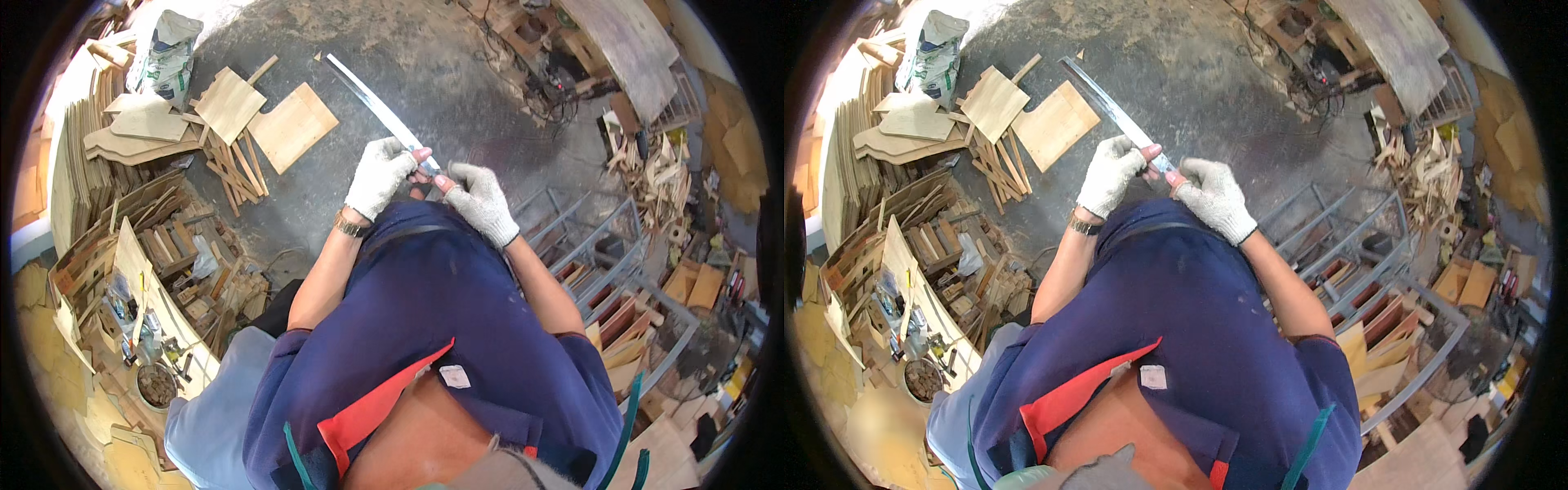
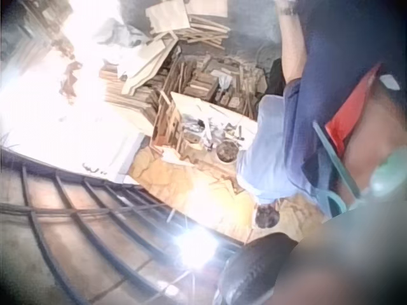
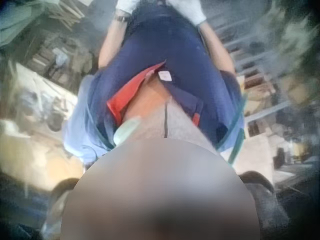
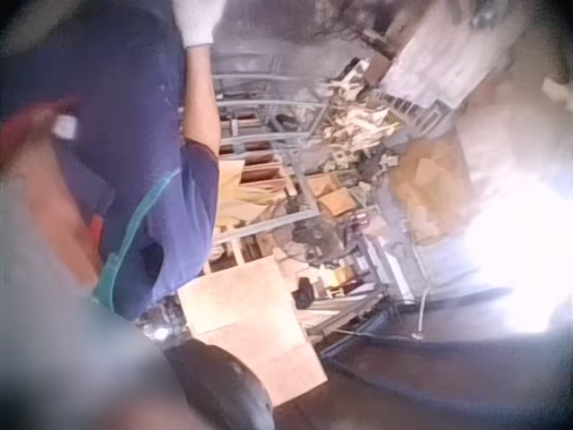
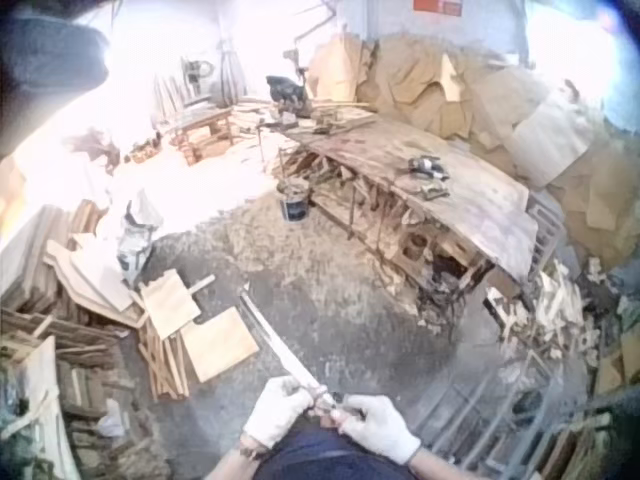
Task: The person retrieves a wooden piece from a stack, files its edges, and uses a drill to drive screws into it. The person handles wood pieces, a file, and a drill in a cluttered workshop.
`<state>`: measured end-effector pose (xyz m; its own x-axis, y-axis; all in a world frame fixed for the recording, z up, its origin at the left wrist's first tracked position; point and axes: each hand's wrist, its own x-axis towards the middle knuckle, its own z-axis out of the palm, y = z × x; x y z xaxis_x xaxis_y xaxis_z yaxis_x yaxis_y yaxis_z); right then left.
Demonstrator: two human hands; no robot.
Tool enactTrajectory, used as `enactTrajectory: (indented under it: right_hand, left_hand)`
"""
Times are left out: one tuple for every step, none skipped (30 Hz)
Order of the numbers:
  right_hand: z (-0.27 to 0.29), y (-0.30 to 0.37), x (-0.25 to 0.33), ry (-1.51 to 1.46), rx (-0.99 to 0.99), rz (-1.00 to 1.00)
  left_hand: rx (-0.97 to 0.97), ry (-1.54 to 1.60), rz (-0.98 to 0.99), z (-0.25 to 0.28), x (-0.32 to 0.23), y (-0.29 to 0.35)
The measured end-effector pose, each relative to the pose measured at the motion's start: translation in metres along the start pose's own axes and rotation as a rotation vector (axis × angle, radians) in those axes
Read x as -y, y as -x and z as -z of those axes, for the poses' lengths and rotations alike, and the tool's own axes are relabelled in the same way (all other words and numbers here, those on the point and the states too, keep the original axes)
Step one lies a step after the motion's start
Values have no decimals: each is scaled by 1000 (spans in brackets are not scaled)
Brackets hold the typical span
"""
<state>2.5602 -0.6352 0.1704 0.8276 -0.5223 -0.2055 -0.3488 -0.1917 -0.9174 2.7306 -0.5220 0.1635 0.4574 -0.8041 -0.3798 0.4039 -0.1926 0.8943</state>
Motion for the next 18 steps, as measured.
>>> enactTrajectory:
  right_hand:
    - [7, -20, 2, -128, 86, -97]
    - [11, -36, 5, -228, 168, -238]
    - [16, -50, 8, -233, 159, -164]
    - [17, -65, 10, -298, 143, -184]
    - [18, -81, 13, -360, 125, -199]
    - [20, -98, 16, -410, 102, -228]
    - [22, -114, 19, -407, 94, -213]
    - [24, -130, 21, -394, 81, -212]
    - [26, -142, 23, -402, 75, -176]
    - [28, -161, 23, -391, 65, -215]
    - [28, -182, 23, -398, 62, -214]
    - [30, -202, 24, -388, 50, -252]
    - [34, -221, 25, -387, 67, -221]
    - [36, -243, 27, -357, 81, -216]
    - [38, -264, 30, -325, 85, -214]
    - [39, -285, 35, -316, 81, -200]
    - [39, -309, 42, -315, 92, -215]
    - [41, -332, 49, -182, 88, -253]
  left_hand:
    - [-5, -101, -13, 2, -7, -14]
    - [-12, -62, 10, 3, -12, -26]
    - [-12, -20, 13, 4, -16, -39]
    - [-10, 21, 15, 5, -20, -53]
    - [14, 83, 15, 4, -22, -68]
    - [14, 103, -26, 5, -25, -82]
    - [12, 121, -58, 7, -28, -99]
    - [-8, 118, -47, 12, -31, -116]
    - [8, 144, -67, 18, -35, -130]
    - [-19, 141, -53, 26, -40, -149]
    - [-44, 138, -43, 35, -47, -170]
    - [-80, 120, -9, 44, -53, -190]
    - [-128, 146, 16, 54, -60, -210]
    - [-143, 205, -12, 64, -68, -231]
    - [-158, 248, -22, 75, -76, -250]
    - [-139, 294, -83, 87, -86, -270]
    - [-115, 253, -45, 104, -97, -290]
    - [-182, 420, -4, 110, -105, -313]
